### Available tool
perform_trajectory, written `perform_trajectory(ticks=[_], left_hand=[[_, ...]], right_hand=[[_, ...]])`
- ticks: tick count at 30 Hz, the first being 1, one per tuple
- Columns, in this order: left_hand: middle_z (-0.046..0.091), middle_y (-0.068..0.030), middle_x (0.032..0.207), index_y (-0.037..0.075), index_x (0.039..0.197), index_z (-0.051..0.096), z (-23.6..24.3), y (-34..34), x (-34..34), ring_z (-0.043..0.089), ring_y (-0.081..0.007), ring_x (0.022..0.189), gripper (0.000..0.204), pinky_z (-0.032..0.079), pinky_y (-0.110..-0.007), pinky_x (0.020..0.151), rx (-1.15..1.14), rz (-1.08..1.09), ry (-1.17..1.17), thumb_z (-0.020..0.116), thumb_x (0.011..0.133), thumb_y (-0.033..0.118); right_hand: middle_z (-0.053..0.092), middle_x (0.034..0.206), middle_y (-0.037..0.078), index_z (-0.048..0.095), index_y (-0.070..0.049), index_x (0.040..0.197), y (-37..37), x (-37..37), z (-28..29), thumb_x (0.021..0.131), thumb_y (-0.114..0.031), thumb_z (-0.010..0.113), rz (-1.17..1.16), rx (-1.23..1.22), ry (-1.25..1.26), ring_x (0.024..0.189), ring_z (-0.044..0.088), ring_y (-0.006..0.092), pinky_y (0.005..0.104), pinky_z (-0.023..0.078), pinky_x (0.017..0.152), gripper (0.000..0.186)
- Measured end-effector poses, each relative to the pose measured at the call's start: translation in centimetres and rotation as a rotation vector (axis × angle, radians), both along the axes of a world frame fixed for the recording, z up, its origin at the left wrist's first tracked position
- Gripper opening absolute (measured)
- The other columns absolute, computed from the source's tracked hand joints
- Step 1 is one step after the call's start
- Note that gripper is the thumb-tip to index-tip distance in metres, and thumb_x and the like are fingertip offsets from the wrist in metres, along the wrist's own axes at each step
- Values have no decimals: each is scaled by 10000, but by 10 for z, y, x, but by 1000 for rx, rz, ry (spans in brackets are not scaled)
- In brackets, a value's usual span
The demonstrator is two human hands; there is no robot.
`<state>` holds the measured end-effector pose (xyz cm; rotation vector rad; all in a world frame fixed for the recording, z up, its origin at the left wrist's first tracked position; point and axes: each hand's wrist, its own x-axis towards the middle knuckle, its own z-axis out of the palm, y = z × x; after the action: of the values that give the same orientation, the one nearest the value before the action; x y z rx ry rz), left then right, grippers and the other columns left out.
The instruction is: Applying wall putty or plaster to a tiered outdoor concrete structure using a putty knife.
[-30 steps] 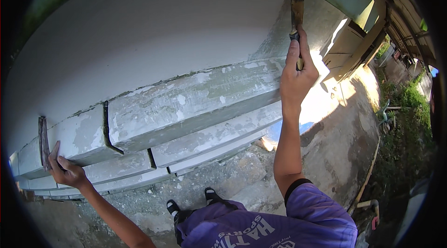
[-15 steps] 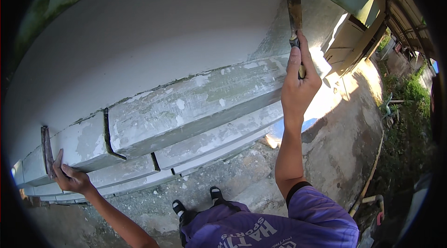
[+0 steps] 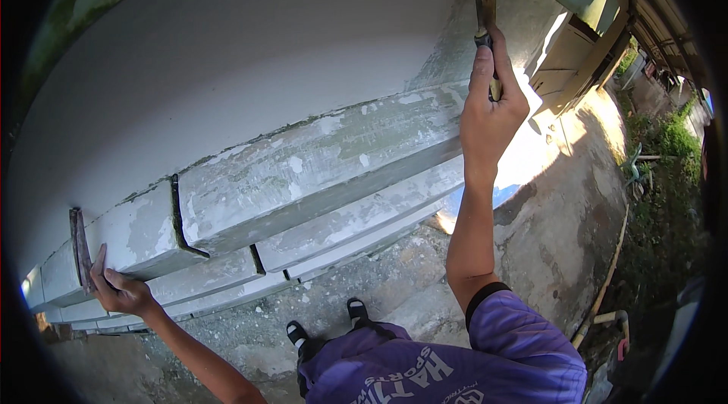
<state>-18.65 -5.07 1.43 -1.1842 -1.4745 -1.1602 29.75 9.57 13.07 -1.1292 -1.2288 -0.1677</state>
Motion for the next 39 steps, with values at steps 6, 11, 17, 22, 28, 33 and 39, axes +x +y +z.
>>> perform_trajectory(ticks=[6, 11, 17, 22, 28, 33, 39], left_hand=[[707, -152, 998, 10, 1009, 714, 4, 8, 6, 628, -340, 924, 382, 474, -421, 875, 16, 20, 39, 383, 964, 197], [714, -141, 968, 5, 992, 713, 6, 8, 5, 641, -329, 865, 389, 491, -404, 841, 23, 19, 79, 373, 966, 192], [716, -139, 970, 6, 993, 714, 5, 6, 6, 642, -325, 868, 400, 491, -402, 841, 11, 23, 67, 366, 977, 204], [716, -135, 973, 10, 996, 713, 3, 4, 2, 637, -324, 861, 398, 488, -404, 837, 11, 15, 12, 369, 984, 210], [704, -153, 1001, 19, 1024, 716, -1, 5, 2, 622, -338, 921, 388, 468, -426, 851, -2, -2, -37, 383, 973, 211], [709, -141, 992, 15, 1016, 712, 8, 8, 10, 622, -325, 882, 379, 474, -412, 829, 14, -15, 35, 385, 981, 205], [710, -143, 981, 9, 1023, 705, 3, 3, 7, 618, -321, 856, 370, 473, -403, 831, -23, 11, -24, 392, 996, 202]], right_hand=[[697, 1150, 183, 630, -66, 1293, -10, -1, -8, 992, -193, 569, -7, -26, 9, 1074, 667, 214, 323, 483, 922, 332], [707, 1121, 186, 640, -61, 1278, -5, -1, -5, 987, -196, 578, -62, 2, 11, 1028, 681, 205, 315, 491, 898, 327], [712, 1101, 191, 645, -66, 1276, 0, -3, 3, 984, -194, 583, -17, 56, 7, 980, 691, 201, 321, 495, 882, 325], [713, 1093, 192, 643, -63, 1276, -6, 0, -13, 981, -199, 590, -47, 75, -43, 958, 694, 203, 321, 498, 869, 329], [715, 1086, 190, 635, -61, 1288, -3, -1, -5, 981, -186, 583, -38, 24, 0, 951, 696, 205, 325, 507, 857, 335], [716, 1082, 190, 635, -64, 1288, -7, 4, -30, 969, -152, 592, -59, 98, -107, 914, 697, 177, 318, 520, 806, 334], [724, 1012, 203, 634, -57, 1286, -9, -5, -3, 961, -129, 593, -79, 7, -39, 844, 710, 182, 305, 526, 757, 335]])
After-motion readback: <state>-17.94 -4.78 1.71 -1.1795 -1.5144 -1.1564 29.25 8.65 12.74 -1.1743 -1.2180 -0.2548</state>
